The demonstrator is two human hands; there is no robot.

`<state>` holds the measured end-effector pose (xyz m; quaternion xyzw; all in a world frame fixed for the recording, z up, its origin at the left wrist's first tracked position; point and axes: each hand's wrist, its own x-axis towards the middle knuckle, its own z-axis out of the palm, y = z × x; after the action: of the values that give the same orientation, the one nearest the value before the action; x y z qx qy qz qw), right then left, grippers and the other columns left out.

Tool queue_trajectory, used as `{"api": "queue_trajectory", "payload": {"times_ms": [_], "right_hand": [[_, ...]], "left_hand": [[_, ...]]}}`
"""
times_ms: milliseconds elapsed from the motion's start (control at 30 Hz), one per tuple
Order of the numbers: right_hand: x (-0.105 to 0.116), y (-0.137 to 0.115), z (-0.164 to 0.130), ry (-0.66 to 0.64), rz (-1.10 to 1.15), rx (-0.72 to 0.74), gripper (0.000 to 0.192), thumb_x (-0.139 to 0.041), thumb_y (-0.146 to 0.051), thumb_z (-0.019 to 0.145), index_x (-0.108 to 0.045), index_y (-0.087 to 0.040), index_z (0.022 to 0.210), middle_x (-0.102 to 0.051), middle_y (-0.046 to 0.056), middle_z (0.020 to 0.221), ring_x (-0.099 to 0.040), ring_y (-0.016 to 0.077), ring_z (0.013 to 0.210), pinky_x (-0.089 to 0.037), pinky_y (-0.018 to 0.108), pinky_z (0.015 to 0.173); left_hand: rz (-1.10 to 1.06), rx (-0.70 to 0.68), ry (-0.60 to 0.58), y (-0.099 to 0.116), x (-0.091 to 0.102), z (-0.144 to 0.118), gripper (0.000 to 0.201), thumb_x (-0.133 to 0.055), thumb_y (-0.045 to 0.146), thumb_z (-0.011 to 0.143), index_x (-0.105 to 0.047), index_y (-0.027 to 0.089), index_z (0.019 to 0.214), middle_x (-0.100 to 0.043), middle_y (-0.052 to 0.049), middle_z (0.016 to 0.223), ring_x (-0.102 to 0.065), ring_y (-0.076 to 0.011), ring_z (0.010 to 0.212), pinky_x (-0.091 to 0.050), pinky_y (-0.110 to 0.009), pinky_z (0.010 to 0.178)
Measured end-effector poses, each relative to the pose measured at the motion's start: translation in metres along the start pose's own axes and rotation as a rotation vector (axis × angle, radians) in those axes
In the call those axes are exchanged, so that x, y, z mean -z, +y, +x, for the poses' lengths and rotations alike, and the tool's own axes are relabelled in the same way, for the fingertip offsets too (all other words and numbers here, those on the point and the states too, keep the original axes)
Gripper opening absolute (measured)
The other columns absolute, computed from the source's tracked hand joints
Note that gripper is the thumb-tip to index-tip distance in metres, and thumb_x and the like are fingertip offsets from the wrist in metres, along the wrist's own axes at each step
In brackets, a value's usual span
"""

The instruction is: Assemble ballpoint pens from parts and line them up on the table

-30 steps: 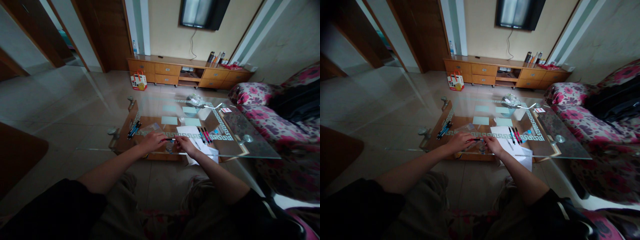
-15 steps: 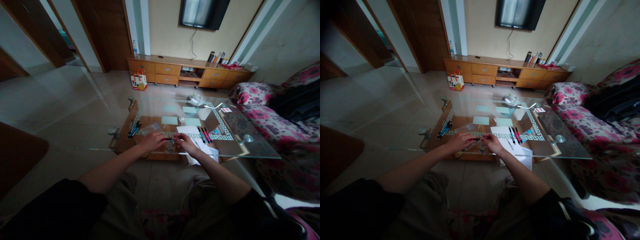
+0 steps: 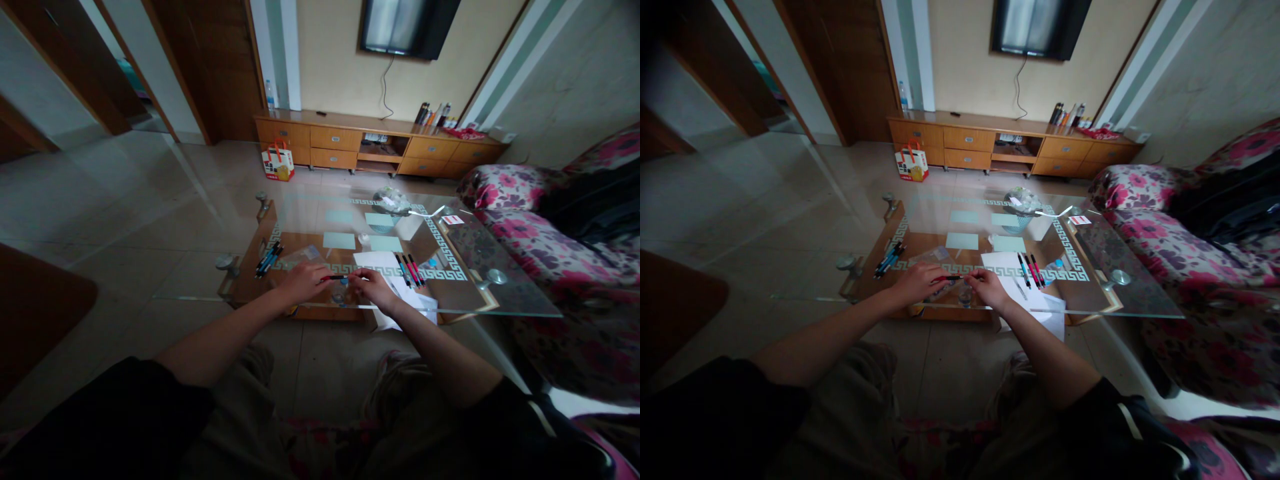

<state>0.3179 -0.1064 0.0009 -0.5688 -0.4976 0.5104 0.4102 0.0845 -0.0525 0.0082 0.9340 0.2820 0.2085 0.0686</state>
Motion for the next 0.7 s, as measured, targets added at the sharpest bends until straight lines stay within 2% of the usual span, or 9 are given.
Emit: {"api": "queue_trajectory", "payload": {"times_ms": [200, 333, 400, 500, 600, 700], "right_hand": [[0.0, 0.004, 0.003, 0.028, -0.018, 0.027, 0.039, -0.072, -0.052, 0.072, -0.065, -0.016, 0.087, -0.061, -0.001, 0.07, -0.05, 0.0103, 0.058, -0.041, 0.023, 0.053], [0.016, 0.005, 0.009, 0.097, -0.145, 0.117, 0.035, -0.066, -0.05, 0.079, -0.066, -0.017, 0.09, -0.066, 0.003, 0.08, -0.056, 0.0136, 0.065, -0.046, 0.027, 0.061], [0.032, 0.003, 0.011, 0.183, -0.333, 0.209, 0.03, -0.061, -0.046, 0.085, -0.067, -0.017, 0.091, -0.068, 0.006, 0.089, -0.059, 0.0157, 0.071, -0.048, 0.03, 0.068], [0.057, 0.002, 0.008, 0.306, -0.773, 0.35, 0.019, -0.059, -0.034, 0.089, -0.069, -0.018, 0.093, -0.064, 0.01, 0.101, -0.06, 0.0202, 0.084, -0.047, 0.034, 0.082], [0.072, 0.002, 0.004, 0.291, -1.045, 0.362, 0.017, -0.056, -0.027, 0.091, -0.07, -0.019, 0.097, -0.06, 0.012, 0.108, -0.058, 0.0241, 0.098, -0.046, 0.035, 0.088], [0.073, 0.005, 0.004, 0.261, -1.139, 0.321, 0.018, -0.054, -0.025, 0.093, -0.07, -0.02, 0.098, -0.058, 0.012, 0.11, -0.054, 0.0254, 0.105, -0.045, 0.034, 0.09]], "left_hand": [[0.011, 0.033, 0.012, 0.0, 0.0, 0.0, 0.023, -0.055, 0.037, 0.096, -0.072, 0.022, 0.103, -0.073, -0.004, 0.093, -0.066, -0.0177, 0.086, -0.048, -0.028, 0.078], [0.012, 0.084, 0.001, 0.0, 0.0, 0.0, 0.021, -0.057, 0.035, 0.095, -0.072, 0.022, 0.098, -0.073, -0.005, 0.092, -0.066, -0.0184, 0.086, -0.047, -0.028, 0.075], [0.001, 0.095, 0.001, 0.001, 0.001, -0.001, 0.021, -0.057, 0.035, 0.095, -0.072, 0.022, 0.099, -0.073, -0.005, 0.094, -0.066, -0.0182, 0.086, -0.047, -0.028, 0.075], [-0.013, 0.091, 0.002, 0.001, 0.001, -0.001, 0.022, -0.056, 0.036, 0.095, -0.072, 0.023, 0.104, -0.073, -0.005, 0.097, -0.066, -0.0181, 0.087, -0.047, -0.028, 0.075], [-0.013, 0.094, -0.004, 0.0, 0.0, -0.002, 0.023, -0.057, 0.035, 0.095, -0.072, 0.024, 0.107, -0.073, -0.005, 0.098, -0.066, -0.0186, 0.088, -0.048, -0.029, 0.076], [-0.02, 0.083, -0.012, -0.002, -0.002, -0.003, 0.022, -0.058, 0.033, 0.094, -0.072, 0.024, 0.108, -0.073, -0.005, 0.098, -0.066, -0.0187, 0.091, -0.048, -0.029, 0.079]]}}
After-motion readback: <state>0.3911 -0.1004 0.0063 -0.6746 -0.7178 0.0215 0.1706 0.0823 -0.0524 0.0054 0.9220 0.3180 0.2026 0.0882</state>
